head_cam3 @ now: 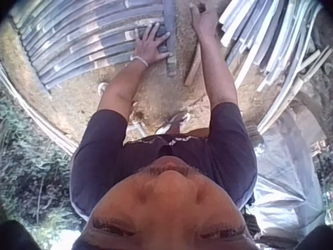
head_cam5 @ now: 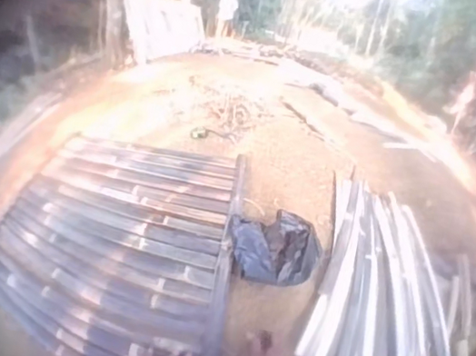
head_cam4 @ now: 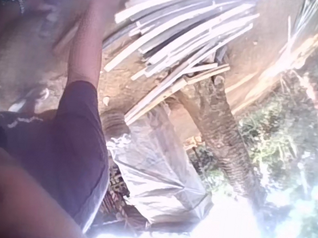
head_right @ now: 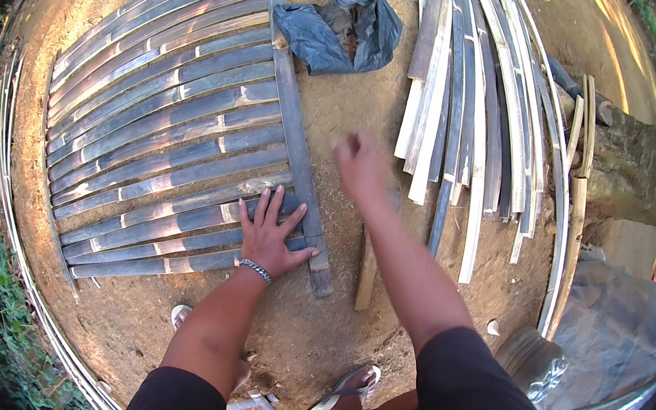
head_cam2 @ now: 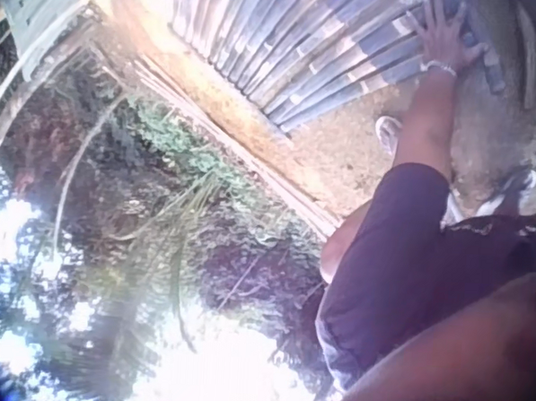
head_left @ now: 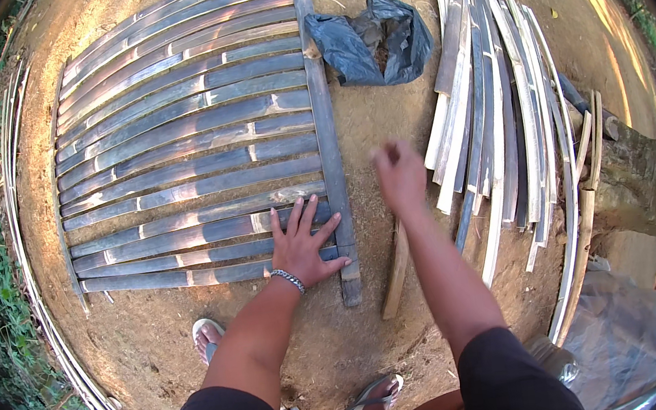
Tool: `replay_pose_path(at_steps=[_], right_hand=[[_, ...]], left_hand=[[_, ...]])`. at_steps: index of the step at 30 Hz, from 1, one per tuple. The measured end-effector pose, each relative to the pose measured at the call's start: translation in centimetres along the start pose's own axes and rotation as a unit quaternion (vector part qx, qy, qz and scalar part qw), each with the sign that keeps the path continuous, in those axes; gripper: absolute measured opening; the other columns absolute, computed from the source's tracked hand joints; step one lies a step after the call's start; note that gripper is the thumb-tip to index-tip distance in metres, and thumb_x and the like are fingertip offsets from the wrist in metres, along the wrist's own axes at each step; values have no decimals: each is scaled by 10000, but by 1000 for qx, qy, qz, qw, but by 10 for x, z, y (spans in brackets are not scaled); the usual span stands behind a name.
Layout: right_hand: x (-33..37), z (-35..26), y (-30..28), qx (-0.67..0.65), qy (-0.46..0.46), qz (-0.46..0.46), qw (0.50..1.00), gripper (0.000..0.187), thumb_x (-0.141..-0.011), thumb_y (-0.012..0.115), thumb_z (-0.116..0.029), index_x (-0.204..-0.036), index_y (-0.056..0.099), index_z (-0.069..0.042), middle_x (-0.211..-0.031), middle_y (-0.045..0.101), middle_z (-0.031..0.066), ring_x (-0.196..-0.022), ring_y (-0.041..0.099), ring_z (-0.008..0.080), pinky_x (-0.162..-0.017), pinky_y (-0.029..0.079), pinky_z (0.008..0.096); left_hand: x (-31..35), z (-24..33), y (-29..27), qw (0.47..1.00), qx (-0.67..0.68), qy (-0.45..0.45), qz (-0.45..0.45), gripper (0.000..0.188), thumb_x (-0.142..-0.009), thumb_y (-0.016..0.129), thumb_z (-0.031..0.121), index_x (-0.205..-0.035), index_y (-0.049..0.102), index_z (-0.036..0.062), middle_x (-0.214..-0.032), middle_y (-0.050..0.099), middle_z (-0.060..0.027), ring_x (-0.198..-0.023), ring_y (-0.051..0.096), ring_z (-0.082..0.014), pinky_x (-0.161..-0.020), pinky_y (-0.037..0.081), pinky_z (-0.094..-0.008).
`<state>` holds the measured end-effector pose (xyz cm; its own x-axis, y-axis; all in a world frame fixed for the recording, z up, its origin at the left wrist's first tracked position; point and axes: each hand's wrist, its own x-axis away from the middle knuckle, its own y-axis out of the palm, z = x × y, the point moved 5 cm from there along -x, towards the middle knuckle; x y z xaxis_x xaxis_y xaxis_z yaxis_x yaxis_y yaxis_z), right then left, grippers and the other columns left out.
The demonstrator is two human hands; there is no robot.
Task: The person assembles a bamboo panel by hammering wooden pegs into the joints where horizontal bamboo slats meet the vertical frame. They retrieve small pegs from a black plastic bag and use the head of a hatchet to drive them into the wood while holding the slats in position.
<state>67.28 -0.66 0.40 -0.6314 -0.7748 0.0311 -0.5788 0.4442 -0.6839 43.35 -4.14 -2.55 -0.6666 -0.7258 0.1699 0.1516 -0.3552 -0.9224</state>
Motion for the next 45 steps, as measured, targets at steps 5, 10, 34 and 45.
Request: replay_pose_path(at_steps=[5,10,34,45], right_hand=[[-165,-12,1,1,-149,86,985,218,-949,698,-201,-1113,755,-71,-1058,769,181,-995,731,373,-868,567,445],[-232,10,36,222,-142,-13,965,270,-980,581,-154,-1186,755,-139,-1173,754,164,-1116,708,365,-967,555,450],[-269,8,43,202,-77,-74,974,250,-856,710,-305,-1018,779,-127,-1103,775,153,-1088,726,339,-961,556,424],[-209,6,9,-152,-41,42,987,219,-900,746,-169,-1048,752,-8,-813,752,72,-743,705,143,-685,552,310]], left_hand=[[-8,7,4,1000,24,19,3,912,-694,774,776,-1490,592,371,-1711,294,-150,-1582,250,-385,-1232,30,-749],[-6,6,5,999,31,17,15,904,-676,794,761,-1471,610,372,-1699,324,-145,-1573,273,-385,-1228,59,-753],[-2,-3,4,997,68,5,26,889,-655,834,698,-1461,623,386,-1687,351,-117,-1577,276,-353,-1218,93,-767],[-3,-1,5,998,61,4,26,895,-651,833,697,-1459,618,379,-1689,343,-122,-1575,278,-357,-1221,96,-759]])
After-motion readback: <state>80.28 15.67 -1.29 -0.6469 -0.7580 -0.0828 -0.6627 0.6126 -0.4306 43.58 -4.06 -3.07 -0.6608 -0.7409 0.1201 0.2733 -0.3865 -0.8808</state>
